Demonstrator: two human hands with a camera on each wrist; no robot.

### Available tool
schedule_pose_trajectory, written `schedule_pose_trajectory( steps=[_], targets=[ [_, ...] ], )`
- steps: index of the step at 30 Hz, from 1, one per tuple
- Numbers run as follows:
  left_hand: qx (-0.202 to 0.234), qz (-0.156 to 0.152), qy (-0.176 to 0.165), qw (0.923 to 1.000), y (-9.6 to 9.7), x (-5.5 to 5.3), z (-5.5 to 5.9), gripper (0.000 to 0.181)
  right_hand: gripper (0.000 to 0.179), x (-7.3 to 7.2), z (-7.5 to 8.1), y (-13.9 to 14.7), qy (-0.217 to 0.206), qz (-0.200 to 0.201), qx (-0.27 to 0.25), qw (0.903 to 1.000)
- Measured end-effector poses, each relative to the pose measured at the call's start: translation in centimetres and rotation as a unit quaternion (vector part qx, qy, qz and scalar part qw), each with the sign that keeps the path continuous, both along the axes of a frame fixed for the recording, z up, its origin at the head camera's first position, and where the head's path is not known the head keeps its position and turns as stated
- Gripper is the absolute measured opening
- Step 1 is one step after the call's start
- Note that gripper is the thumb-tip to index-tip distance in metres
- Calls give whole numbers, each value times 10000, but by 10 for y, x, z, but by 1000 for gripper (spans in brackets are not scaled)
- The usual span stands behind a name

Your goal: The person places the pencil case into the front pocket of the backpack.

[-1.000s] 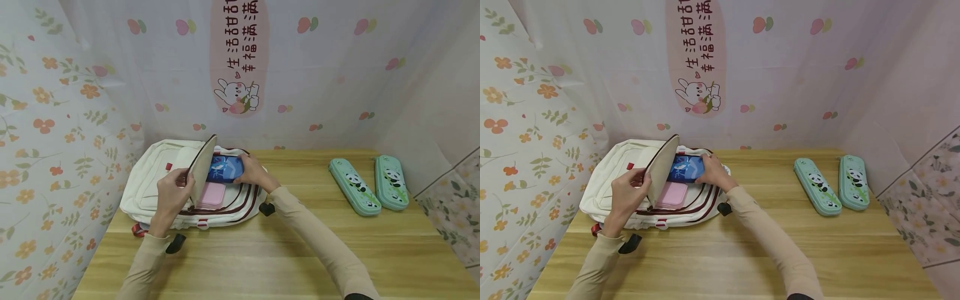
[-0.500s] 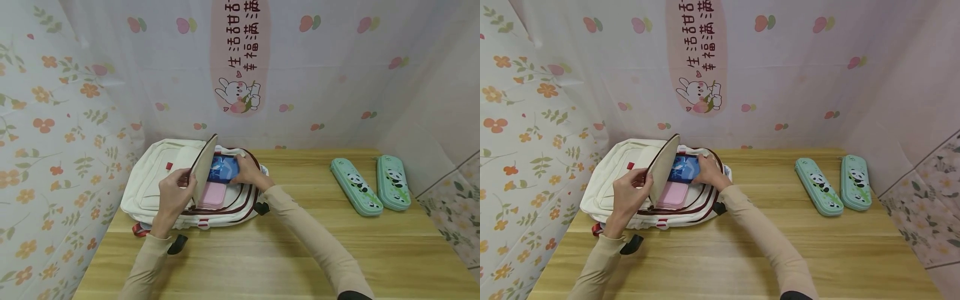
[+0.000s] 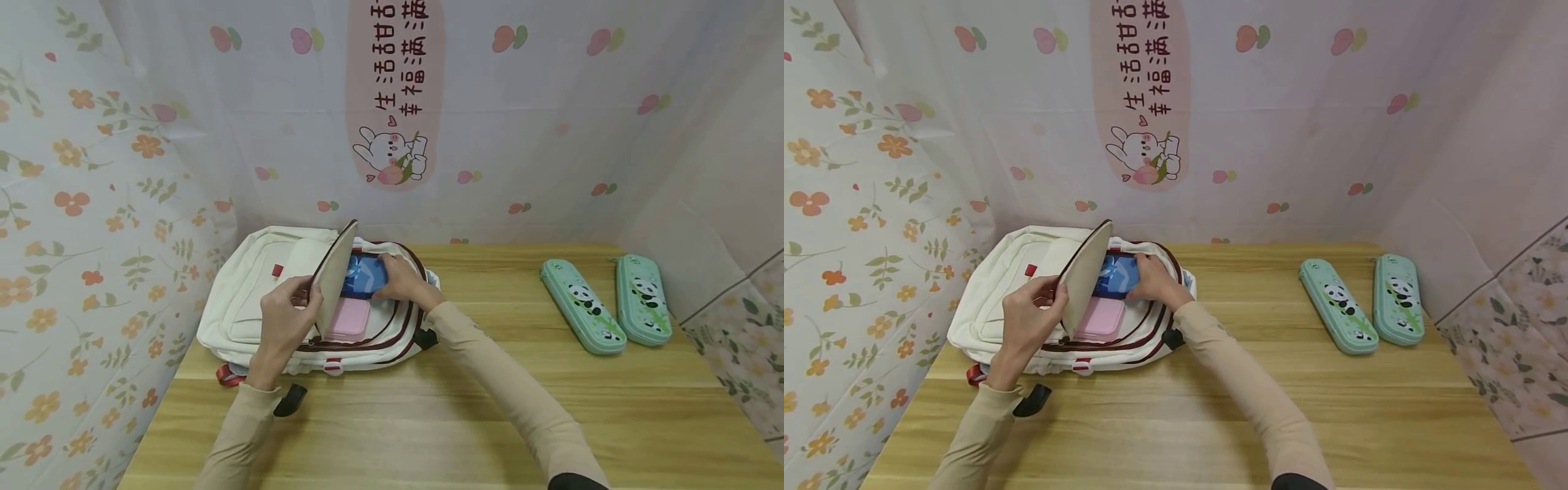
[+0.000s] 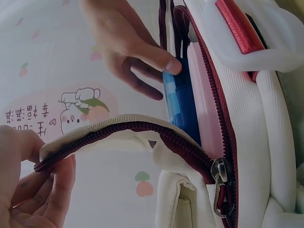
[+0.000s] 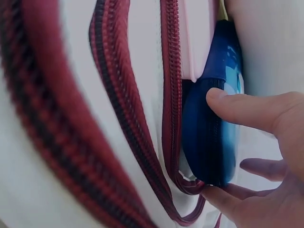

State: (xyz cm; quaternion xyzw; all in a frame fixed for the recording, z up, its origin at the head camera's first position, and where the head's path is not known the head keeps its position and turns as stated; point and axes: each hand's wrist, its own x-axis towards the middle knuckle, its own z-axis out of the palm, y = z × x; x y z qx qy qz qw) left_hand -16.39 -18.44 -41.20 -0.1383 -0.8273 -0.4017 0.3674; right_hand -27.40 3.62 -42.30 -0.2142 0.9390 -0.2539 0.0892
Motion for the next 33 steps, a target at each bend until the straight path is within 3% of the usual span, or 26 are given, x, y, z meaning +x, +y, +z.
schedule_pose_trajectory(
  steps=[6,17,25,33],
  targets=[
    [-21,8,-17,10000,2,1,2,12,88,4,1,14,-7,142,14,9999],
    [18,-7,-143,9999,5,4,2,13,79,11,-1,46,-21,-88,-352,9993],
    [-46,16,-151,9999,6,5,3,15,71,17,2,70,437,-26,-701,9966],
    [-54,52,-179,9998,7,6,1,14,68,27,-5,108,547,-529,-936,9927]
  ],
)
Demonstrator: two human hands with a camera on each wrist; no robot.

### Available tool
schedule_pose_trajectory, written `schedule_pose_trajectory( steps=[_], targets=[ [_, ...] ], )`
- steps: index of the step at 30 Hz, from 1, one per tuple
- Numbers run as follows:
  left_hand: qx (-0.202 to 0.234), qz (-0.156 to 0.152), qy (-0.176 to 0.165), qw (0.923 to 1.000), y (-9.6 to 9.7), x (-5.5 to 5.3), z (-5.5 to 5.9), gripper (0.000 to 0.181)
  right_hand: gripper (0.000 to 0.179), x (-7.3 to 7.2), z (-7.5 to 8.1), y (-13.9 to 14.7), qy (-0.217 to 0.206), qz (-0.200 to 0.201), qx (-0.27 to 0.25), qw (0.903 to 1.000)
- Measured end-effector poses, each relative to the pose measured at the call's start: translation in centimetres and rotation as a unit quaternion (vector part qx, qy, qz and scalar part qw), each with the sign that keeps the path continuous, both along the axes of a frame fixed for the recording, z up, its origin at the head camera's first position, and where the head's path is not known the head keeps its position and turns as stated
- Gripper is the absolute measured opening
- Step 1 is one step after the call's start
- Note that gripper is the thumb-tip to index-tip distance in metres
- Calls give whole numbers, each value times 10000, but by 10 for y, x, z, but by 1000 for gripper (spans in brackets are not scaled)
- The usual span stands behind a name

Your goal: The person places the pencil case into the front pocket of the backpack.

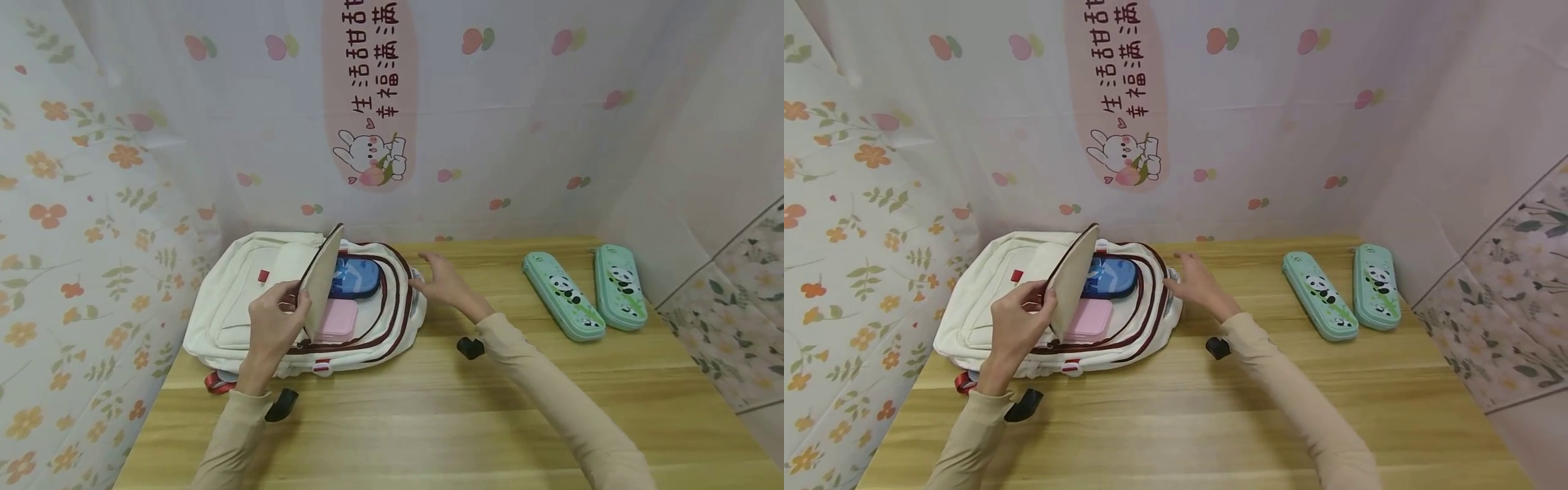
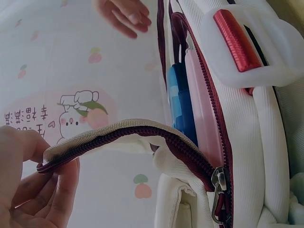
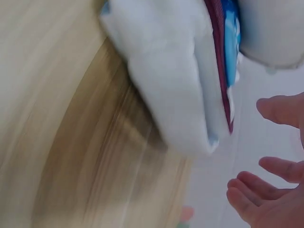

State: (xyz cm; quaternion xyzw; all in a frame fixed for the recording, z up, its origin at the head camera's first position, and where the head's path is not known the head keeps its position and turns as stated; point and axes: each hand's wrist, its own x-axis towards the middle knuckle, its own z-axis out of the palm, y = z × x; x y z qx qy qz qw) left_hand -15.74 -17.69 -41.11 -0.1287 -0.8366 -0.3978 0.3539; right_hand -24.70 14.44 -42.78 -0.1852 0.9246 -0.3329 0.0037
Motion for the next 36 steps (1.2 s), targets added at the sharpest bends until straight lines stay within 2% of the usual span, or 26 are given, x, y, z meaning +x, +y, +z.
schedule_pose_trajectory(
  steps=[8,14,21,26,36],
  targets=[
    [6,-7,3,10000,3,0,-1,16,68,9,-1,46,65,-537,90,9985],
    [13,21,-30,10000,4,1,-1,15,68,16,-3,75,-95,-884,210,9958],
    [14,-35,-88,10000,5,2,-1,14,66,29,-12,106,-50,-1131,422,9927],
    [44,-52,-143,9999,7,2,-2,15,67,38,-14,134,-42,-1340,346,9904],
    [92,-3,-197,9998,4,1,-3,16,70,58,-21,181,14,-1949,541,9793]
  ],
)
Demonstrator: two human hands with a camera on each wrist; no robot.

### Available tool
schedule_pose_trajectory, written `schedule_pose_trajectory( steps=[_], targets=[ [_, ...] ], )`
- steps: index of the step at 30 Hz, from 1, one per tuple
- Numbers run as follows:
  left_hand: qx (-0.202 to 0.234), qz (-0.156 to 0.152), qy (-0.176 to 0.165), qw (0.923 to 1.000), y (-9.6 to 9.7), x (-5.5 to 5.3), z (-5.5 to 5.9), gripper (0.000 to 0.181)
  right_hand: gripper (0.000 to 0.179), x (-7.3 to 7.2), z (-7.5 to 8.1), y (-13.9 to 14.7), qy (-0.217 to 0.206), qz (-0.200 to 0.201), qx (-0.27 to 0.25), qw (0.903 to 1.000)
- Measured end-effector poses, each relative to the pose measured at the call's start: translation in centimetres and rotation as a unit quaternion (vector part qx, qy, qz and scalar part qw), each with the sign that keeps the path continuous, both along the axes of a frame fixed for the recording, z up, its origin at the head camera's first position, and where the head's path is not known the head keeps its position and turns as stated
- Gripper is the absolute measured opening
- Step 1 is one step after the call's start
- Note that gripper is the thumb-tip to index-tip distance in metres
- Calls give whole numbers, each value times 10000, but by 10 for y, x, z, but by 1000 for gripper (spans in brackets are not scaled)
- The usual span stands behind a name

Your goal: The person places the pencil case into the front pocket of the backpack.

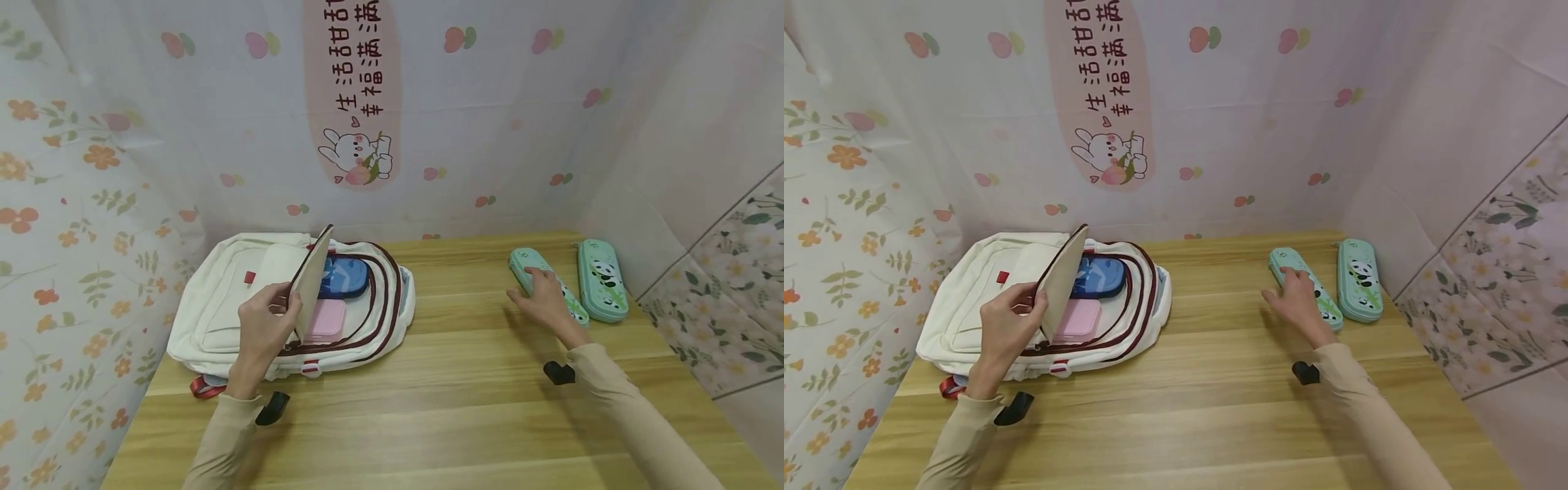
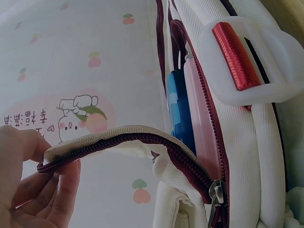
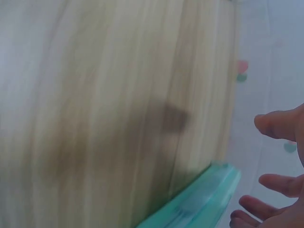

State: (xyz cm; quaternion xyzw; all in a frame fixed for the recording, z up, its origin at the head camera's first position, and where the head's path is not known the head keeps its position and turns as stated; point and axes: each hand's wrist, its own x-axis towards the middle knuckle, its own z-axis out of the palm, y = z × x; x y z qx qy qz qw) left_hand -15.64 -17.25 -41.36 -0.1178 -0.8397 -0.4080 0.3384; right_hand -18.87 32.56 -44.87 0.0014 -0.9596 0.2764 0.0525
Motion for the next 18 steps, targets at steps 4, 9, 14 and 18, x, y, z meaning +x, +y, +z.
schedule_pose_trajectory(
  steps=[4,9,14,18],
  targets=[
    [28,-17,17,10000,0,0,0,16,71,8,-2,16,16,-258,40,9997],
    [12,-29,17,10000,-2,0,0,16,78,19,-4,33,-116,-435,234,9987],
    [10,23,12,10000,-3,0,0,17,88,31,-5,46,-538,-727,419,9950],
    [1,30,7,10000,-5,0,-2,17,92,41,-8,58,-895,-726,503,9921]
  ],
)
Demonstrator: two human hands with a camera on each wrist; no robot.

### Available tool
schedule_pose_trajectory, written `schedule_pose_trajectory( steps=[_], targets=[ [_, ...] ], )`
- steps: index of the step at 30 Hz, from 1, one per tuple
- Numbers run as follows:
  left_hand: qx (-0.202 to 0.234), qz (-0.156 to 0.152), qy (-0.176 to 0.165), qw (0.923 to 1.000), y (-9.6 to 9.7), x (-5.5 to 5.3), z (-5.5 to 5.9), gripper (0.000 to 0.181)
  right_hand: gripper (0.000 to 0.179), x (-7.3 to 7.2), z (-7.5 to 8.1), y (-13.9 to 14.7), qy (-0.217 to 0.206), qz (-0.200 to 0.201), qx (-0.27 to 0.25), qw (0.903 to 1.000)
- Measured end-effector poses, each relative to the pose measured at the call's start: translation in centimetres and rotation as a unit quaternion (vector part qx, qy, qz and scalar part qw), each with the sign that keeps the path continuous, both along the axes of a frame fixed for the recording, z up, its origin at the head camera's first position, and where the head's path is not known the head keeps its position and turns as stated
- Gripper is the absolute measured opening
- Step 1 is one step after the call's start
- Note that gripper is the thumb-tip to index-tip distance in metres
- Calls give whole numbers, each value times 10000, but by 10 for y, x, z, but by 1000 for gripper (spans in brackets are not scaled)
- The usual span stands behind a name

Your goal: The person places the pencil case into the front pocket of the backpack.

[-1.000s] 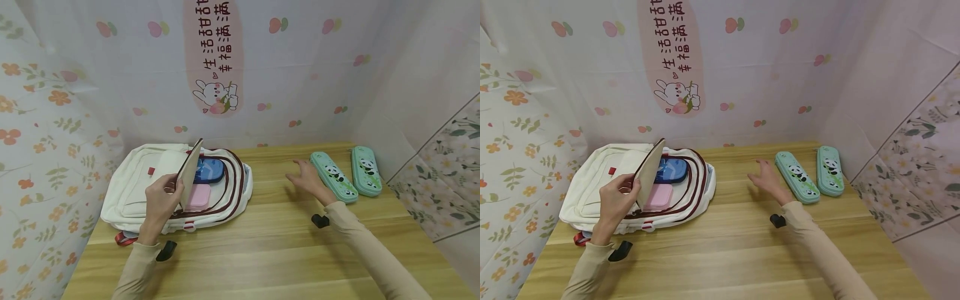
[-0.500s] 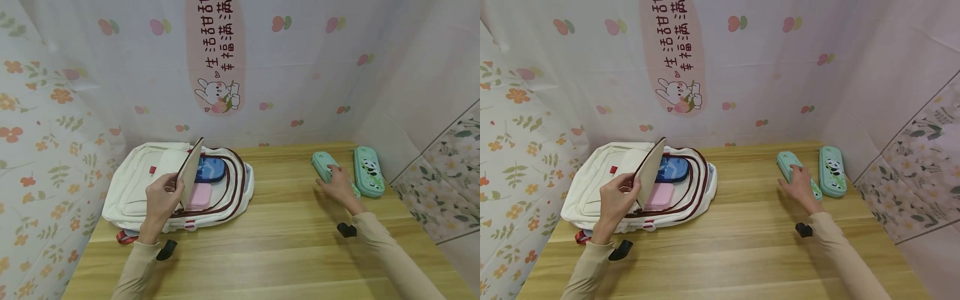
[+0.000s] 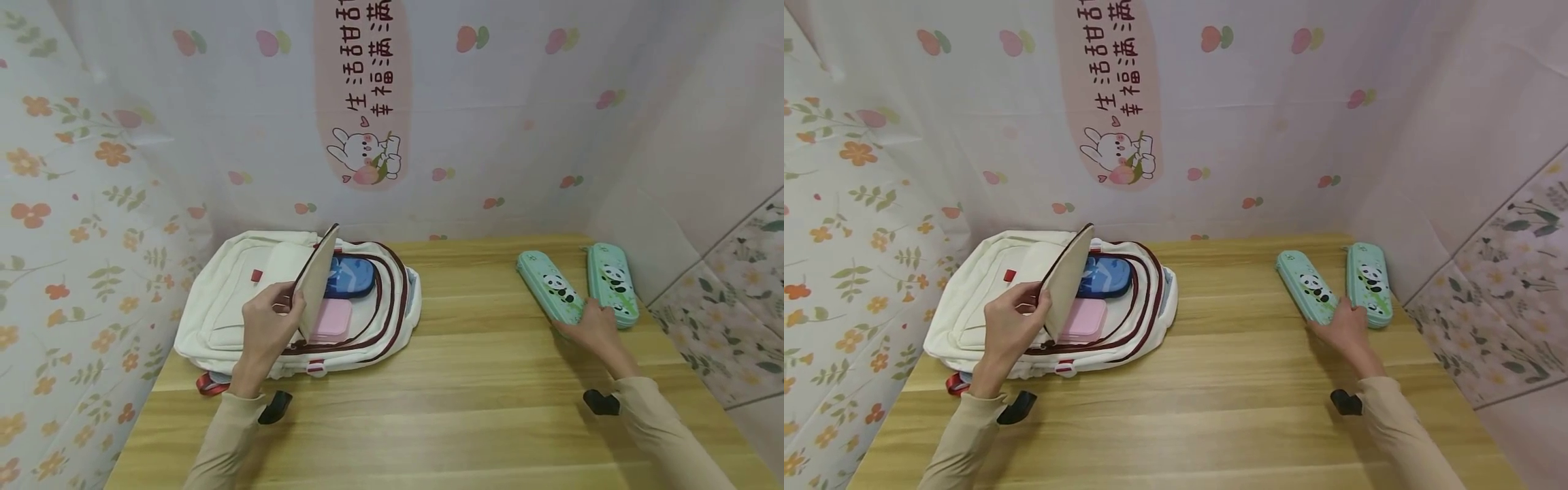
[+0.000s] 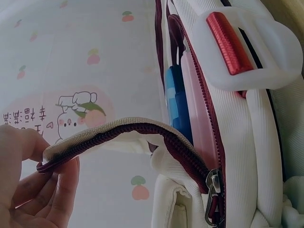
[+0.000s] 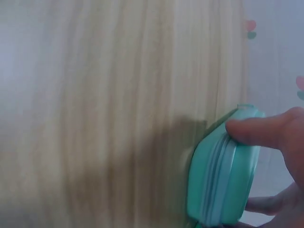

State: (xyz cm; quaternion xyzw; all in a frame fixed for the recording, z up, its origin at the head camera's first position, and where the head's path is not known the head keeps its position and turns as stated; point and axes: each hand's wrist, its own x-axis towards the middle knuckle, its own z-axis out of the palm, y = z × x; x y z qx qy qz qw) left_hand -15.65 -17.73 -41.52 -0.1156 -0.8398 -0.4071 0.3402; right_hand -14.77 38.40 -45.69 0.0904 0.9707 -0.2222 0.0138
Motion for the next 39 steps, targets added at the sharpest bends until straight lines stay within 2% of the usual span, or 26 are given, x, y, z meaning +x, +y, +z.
schedule_pose_trajectory(
  steps=[4,8,18,26,30,39],
  targets=[
    [-49,-25,10,10000,0,0,-1,16,96,9,-3,10,-166,29,-44,9998],
    [-50,-35,47,10000,1,-1,-1,16,98,12,-7,13,-148,-13,-48,9999],
    [-36,-25,7,10000,1,0,0,16,88,15,-18,13,455,-481,-28,9978],
    [13,-86,-25,10000,1,0,1,17,90,15,-15,7,715,-710,-105,9949],
    [-4,-85,-41,10000,1,1,2,17,92,14,-10,1,784,-660,-128,9947],
    [-55,-94,-34,9999,1,1,2,17,89,9,4,-23,1021,-221,-90,9945]
  ],
)
